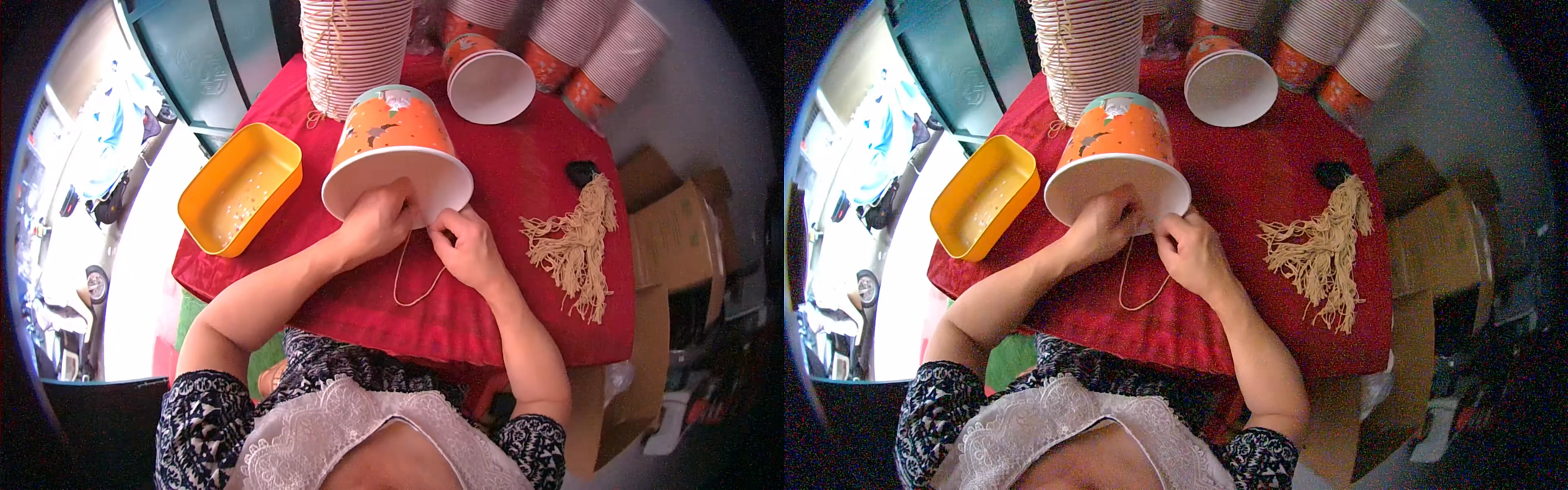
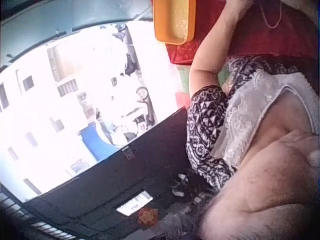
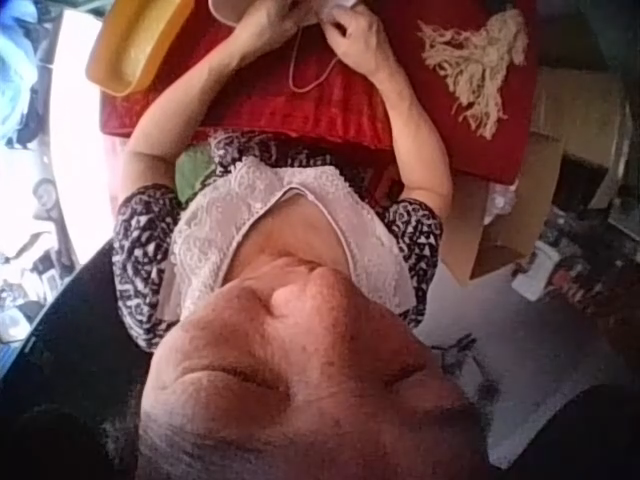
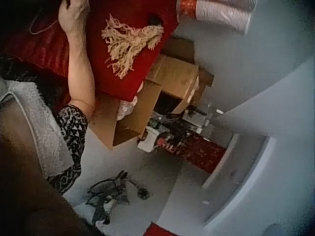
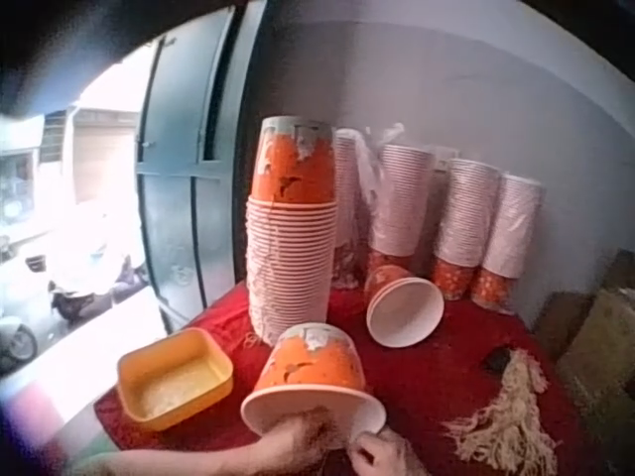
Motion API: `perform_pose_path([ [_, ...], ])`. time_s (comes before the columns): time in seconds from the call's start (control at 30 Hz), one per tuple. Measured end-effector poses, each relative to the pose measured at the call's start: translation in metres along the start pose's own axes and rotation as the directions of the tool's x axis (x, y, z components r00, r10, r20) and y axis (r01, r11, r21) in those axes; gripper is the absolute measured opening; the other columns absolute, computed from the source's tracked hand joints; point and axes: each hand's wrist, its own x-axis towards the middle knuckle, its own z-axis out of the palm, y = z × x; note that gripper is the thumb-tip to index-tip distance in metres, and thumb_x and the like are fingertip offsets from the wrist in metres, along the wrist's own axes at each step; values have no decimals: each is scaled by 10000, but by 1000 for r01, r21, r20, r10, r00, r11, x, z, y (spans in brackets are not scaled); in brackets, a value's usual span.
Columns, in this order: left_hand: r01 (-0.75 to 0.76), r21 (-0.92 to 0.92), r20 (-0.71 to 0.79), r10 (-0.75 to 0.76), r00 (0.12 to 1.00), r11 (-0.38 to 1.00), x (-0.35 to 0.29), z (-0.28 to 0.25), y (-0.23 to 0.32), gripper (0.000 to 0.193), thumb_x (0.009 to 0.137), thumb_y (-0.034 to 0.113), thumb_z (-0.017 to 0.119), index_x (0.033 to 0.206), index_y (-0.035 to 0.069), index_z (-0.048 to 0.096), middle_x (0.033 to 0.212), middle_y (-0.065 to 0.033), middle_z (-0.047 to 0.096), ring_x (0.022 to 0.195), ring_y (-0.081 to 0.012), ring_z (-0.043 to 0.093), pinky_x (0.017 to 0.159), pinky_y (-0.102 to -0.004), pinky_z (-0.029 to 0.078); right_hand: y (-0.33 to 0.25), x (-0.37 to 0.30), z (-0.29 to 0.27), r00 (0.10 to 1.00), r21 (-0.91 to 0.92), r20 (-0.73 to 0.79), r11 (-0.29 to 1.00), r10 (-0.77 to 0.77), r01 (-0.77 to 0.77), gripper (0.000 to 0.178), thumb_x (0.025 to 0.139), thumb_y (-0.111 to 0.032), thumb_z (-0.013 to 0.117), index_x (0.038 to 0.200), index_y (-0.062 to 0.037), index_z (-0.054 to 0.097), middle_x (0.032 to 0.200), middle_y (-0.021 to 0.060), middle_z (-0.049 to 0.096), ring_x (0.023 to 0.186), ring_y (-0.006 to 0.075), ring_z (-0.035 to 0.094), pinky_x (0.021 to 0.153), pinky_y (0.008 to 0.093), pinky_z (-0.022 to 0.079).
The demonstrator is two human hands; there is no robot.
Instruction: Threading handles onto printed paper buckets.
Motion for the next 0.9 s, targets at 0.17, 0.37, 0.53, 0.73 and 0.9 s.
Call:
perform_pose_path([
  [0.17,40,24,-22,-39,999,999,3,-3,-1,189,852,127,570,950,-34,573,905,-250,621,861,-382,621,767,-435,478,-3,-2,-1,998,-163,61,987,-1,11,77,761,27,587,819,15,538,846,220,556,781,408,581,676,458,476],
  [0.37,-37,-132,-84,26,996,991,4,-3,-11,150,782,82,571,820,-59,601,725,-194,622,677,-315,619,637,-404,492,-7,-2,-4,991,-227,126,970,-55,83,77,759,14,552,832,29,533,893,248,544,826,440,564,710,496,466],
  [0.53,256,-481,236,-157,959,838,6,-17,12,177,863,163,590,881,-11,611,722,-64,601,632,-156,568,570,-302,464,-3,-3,-6,989,-210,146,976,-32,63,90,752,19,549,838,37,535,913,256,540,855,442,560,723,494,466],
  [0.73,329,-361,351,-200,915,873,8,-15,9,230,928,235,584,961,10,616,733,-38,596,612,-119,540,539,-279,445,-4,0,-4,990,-176,135,982,-40,64,73,774,18,549,842,41,538,922,263,540,867,449,559,733,496,464],
  [0.9,41,-190,189,-5,982,981,8,-1,0,238,926,216,587,971,-15,615,814,-102,635,756,-187,604,689,-342,495,-2,0,-5,989,-137,120,986,-82,98,66,790,15,554,849,40,539,924,263,540,859,456,557,732,488,469],
])
